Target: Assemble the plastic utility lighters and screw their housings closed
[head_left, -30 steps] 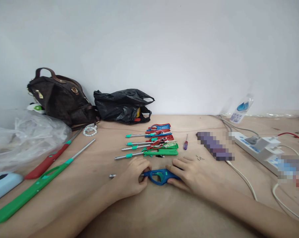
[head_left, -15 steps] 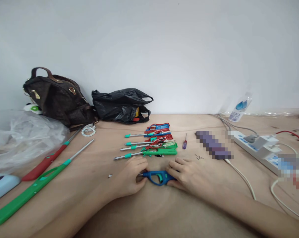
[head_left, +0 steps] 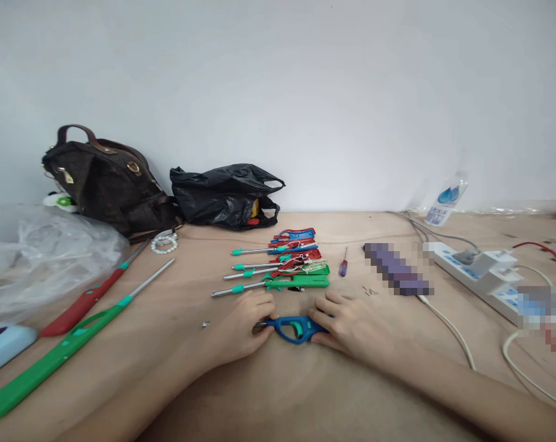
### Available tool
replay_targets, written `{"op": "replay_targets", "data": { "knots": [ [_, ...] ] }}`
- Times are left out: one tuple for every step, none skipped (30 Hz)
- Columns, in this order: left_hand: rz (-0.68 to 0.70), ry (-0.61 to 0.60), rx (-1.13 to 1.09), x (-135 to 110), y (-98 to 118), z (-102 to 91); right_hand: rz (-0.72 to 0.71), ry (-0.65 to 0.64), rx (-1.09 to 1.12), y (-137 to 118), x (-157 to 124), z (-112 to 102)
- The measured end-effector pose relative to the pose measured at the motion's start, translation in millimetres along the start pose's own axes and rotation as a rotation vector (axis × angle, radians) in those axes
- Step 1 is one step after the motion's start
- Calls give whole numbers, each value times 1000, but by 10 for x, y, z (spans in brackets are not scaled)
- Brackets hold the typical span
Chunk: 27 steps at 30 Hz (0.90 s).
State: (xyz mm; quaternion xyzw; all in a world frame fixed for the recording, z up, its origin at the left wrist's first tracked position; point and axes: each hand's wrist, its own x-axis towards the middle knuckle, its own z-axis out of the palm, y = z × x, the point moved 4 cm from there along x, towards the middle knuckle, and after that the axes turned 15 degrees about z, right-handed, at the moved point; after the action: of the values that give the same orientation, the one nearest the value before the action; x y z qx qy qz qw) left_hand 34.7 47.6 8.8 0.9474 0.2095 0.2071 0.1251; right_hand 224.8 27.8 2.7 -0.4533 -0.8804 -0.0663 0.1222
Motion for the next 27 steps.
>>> {"op": "replay_targets", "data": {
  "knots": [
    [2,4,1,3,2,-4,2,0,-1,1,1,1],
    [2,8,0,5,4,-8,3,-3,-4,2,2,2],
    [-1,9,-3,6,6,-12,4,-7,-7,3,2,2],
    [-6,8,-6,5,7,-14,8,-13,-11,3,3,2],
    [-13,5,-11,3,8,-16,11,-18,-15,2,4,1],
    [-20,1,-16,2,8,-18,13,-24,-17,1,4,0],
    [-27,-3,-20,0,7,-20,15,-30,-17,-1,4,0],
    [-33,-7,-24,-2,6,-20,18,-35,-17,-3,5,0],
    [-38,-11,-27,-4,5,-21,20,-38,-17,-6,5,1],
    [-40,-13,-27,-4,3,-22,21,-39,-16,-8,5,1],
    [-42,-14,-25,-4,1,-22,23,-37,-16,-10,5,2],
    [-42,-17,-22,-4,0,-22,26,-34,-16,-11,6,4],
    [-41,-20,-18,-4,-2,-20,28,-33,-16,-13,6,5],
    [-40,-21,-12,-4,-4,-19,32,-31,-15,-14,7,6],
    [-38,-23,-7,-4,-6,-18,35,-29,-15,-14,8,6],
    [-36,-26,-3,-5,-8,-16,37,-28,-16,-14,9,6],
    [-32,-27,-1,-6,-8,-15,37,-27,-16,-15,9,4],
    [-27,-25,0,-7,-8,-15,36,-25,-17,-15,10,0],
    [-23,-21,2,-8,-7,-16,34,-20,-17,-16,10,-5],
    [-19,-21,2,-9,-6,-16,31,-14,-16,-16,10,-11],
    [-18,-20,2,-9,-5,-17,28,-7,-15,-16,10,-16],
    [-17,-19,4,-10,-3,-18,27,-1,-14,-15,9,-21],
    [-18,-20,6,-10,-2,-18,27,6,-13,-14,8,-24],
    [-19,-23,8,-11,-2,-18,28,12,-14,-12,6,-25],
    [-20,-24,11,-12,-3,-17,28,17,-14,-11,4,-25],
    [-21,-24,14,-13,-4,-17,28,22,-15,-9,3,-24],
    [-20,-22,17,-13,-6,-17,29,26,-15,-7,1,-23]
  ]
}}
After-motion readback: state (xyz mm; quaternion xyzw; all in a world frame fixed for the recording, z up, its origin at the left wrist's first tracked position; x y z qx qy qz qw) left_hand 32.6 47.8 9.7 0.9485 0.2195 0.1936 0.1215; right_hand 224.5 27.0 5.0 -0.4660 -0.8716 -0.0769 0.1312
